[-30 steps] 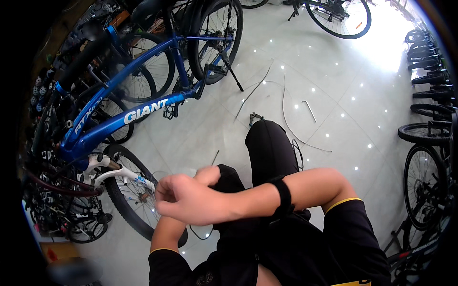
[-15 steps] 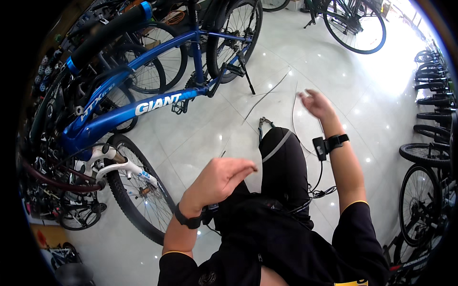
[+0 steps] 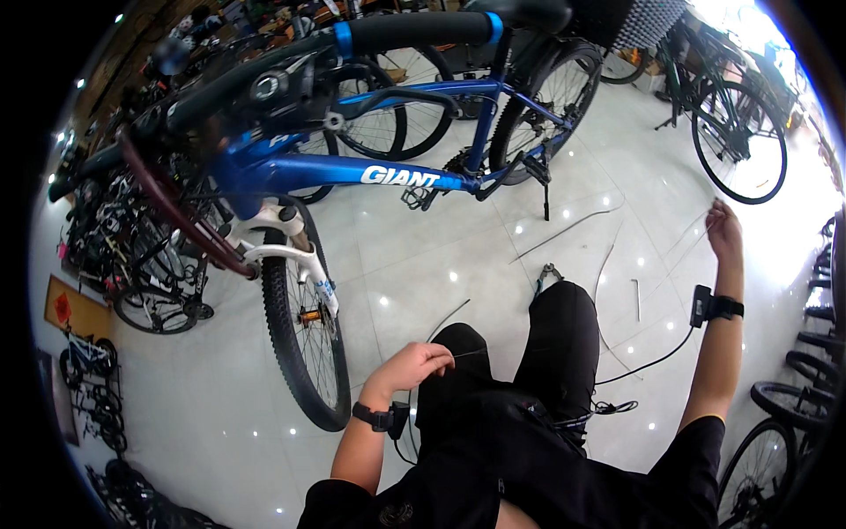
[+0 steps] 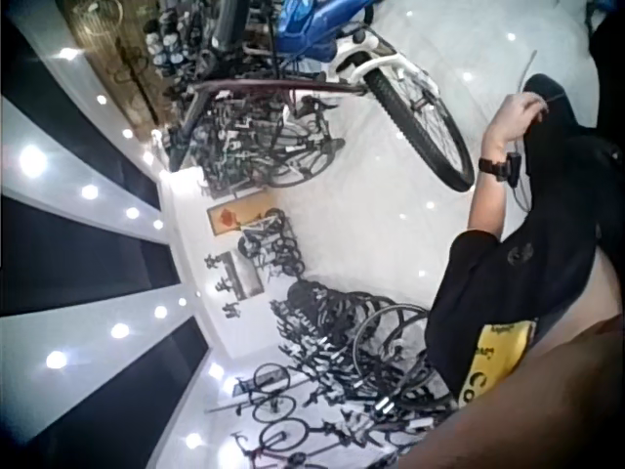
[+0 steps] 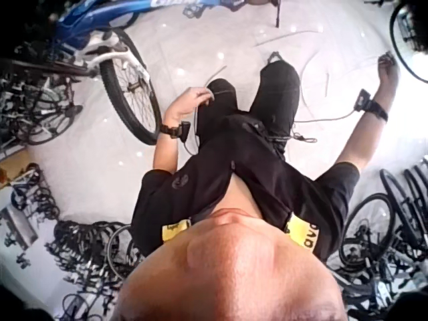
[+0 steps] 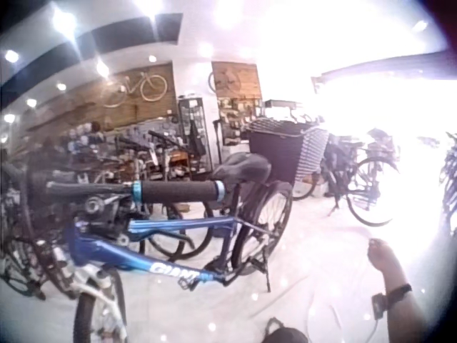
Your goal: The person works on a blue Giant bicycle, manipulating a brake or gear cable near the handlebars. They retrieve a cable housing and a ferrule from a drawer, then return to the bike to thread the cable through the housing and install it into the brake lever mechanism.
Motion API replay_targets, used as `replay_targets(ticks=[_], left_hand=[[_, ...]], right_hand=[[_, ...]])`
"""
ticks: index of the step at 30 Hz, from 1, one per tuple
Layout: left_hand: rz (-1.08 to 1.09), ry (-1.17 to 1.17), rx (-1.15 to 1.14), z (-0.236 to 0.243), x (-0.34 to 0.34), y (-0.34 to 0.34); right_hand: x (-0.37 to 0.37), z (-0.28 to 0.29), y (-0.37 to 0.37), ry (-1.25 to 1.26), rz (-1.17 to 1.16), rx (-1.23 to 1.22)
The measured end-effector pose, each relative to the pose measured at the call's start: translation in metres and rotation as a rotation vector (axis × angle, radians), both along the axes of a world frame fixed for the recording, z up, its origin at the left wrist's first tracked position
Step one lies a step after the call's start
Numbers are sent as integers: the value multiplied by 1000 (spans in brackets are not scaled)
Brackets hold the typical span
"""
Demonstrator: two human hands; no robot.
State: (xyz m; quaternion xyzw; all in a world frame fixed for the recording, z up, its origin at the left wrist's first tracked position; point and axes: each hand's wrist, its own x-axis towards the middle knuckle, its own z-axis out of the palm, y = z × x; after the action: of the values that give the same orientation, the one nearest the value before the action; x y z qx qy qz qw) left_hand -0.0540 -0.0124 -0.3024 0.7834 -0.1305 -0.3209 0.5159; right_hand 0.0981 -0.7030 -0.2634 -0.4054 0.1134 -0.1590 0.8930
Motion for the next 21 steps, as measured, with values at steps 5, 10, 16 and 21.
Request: replay_targets(ticks=[5, 10, 16, 21], left_hand=[[166, 305, -217, -109, -38, 18], [518, 347, 28, -148, -86, 52], [422, 130, 640, -215, -142, 104], [-76, 139, 850, -254, -191, 129]], right_hand=[[-3, 39, -93, -211, -48, -7], [-14, 96, -94, -281, -92, -301], [-7, 172, 54, -372, -76, -314], [-30, 233, 212, -540, -4, -445]])
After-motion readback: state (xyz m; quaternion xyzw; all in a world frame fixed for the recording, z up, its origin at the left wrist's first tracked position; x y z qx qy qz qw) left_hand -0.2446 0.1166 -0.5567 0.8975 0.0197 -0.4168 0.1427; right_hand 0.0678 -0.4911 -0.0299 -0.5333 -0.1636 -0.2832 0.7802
